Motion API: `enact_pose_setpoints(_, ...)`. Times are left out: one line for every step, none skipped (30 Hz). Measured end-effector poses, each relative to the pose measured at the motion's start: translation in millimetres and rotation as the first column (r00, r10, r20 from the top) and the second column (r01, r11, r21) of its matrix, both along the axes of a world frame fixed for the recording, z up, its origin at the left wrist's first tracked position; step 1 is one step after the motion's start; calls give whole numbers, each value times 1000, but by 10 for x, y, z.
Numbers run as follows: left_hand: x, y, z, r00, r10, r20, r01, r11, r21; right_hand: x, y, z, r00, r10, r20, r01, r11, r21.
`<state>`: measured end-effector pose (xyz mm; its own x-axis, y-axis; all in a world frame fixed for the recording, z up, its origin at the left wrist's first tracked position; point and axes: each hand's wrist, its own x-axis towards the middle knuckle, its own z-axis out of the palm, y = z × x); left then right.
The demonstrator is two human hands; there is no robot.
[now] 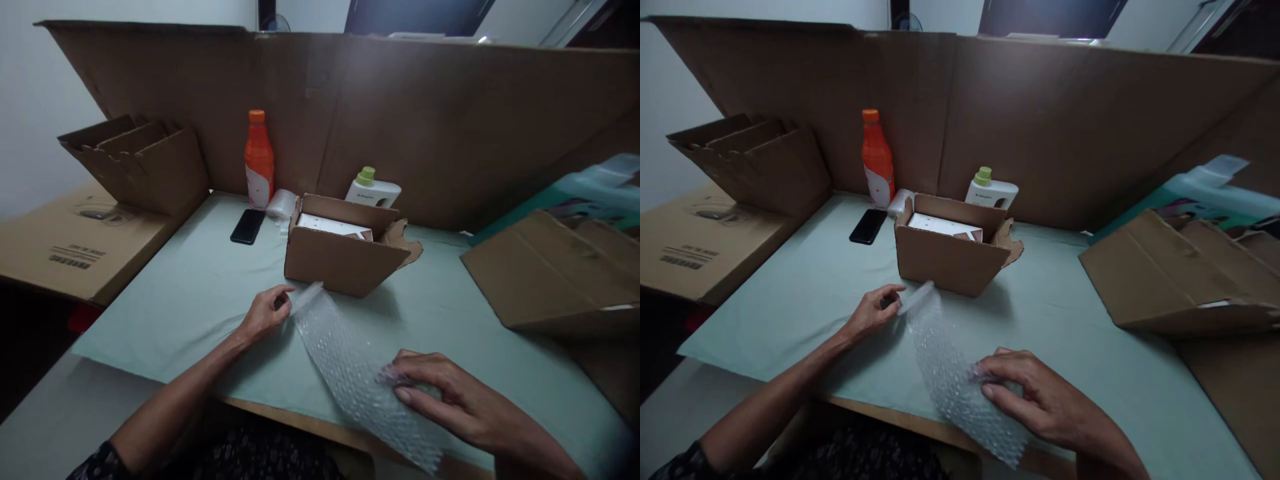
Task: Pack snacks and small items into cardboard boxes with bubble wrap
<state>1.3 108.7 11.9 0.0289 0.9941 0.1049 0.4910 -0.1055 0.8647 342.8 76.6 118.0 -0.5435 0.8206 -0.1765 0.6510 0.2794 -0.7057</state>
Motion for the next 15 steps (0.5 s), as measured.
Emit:
enact_pose_setpoints(-21,-28,20,1000,-13,10,13,1000,-2,81,9,-25,999,-51,-1,51,999,12)
enact_pose_setpoints(-27,-62,44,1000,-20,20,20,1000,4,146,21,-51,995,-96,0,96,995,21)
enact_pose_setpoints(-17,-96,69,999,-26,22,26,1000,16,194,35,-74,992,-129,3,129,991,25)
enact_pose_setpoints(14,-120,90,999,-36,11,36,999,32,225,49,-95,988,-152,9,151,988,25)
enact_pose_setpoints(65,-130,106,999,-51,-16,52,998,48,243,62,-111,987,-157,19,157,987,18)
enact_pose_setpoints(137,-123,112,996,-67,-59,71,996,58,252,69,-123,988,-153,30,153,988,9)
enact_pose_setpoints(228,-98,110,990,-79,-114,86,995,56,261,71,-131,989,-142,43,143,990,-6)
enact_pose_setpoints(331,-59,98,982,-85,-168,94,995,42,275,65,-138,989,-135,60,136,990,-24)
enact_pose_setpoints(438,-9,79,974,-88,-210,95,995,21,301,50,-143,988,-133,80,136,990,-43)
enact_pose_setpoints(539,42,56,968,-90,-234,93,996,2,343,29,-148,984,-142,104,148,987,-58)
enact_pose_setpoints(624,89,34,966,-91,-242,90,996,-13,400,3,-153,978,-163,129,172,983,-62)
enact_pose_setpoints(683,124,16,967,-92,-237,89,996,-22,468,-24,-156,969,-194,150,204,978,-53)
enact_pose_setpoints(710,140,6,971,-91,-222,87,996,-25,540,-46,-159,960,-224,168,234,971,-39)
enact_pose_setpoints(699,134,5,976,-86,-202,82,996,-27,605,-59,-162,951,-254,176,262,965,-22)
enact_pose_setpoints(652,106,13,981,-74,-182,69,997,-32,654,-58,-167,945,-275,175,282,959,-12)
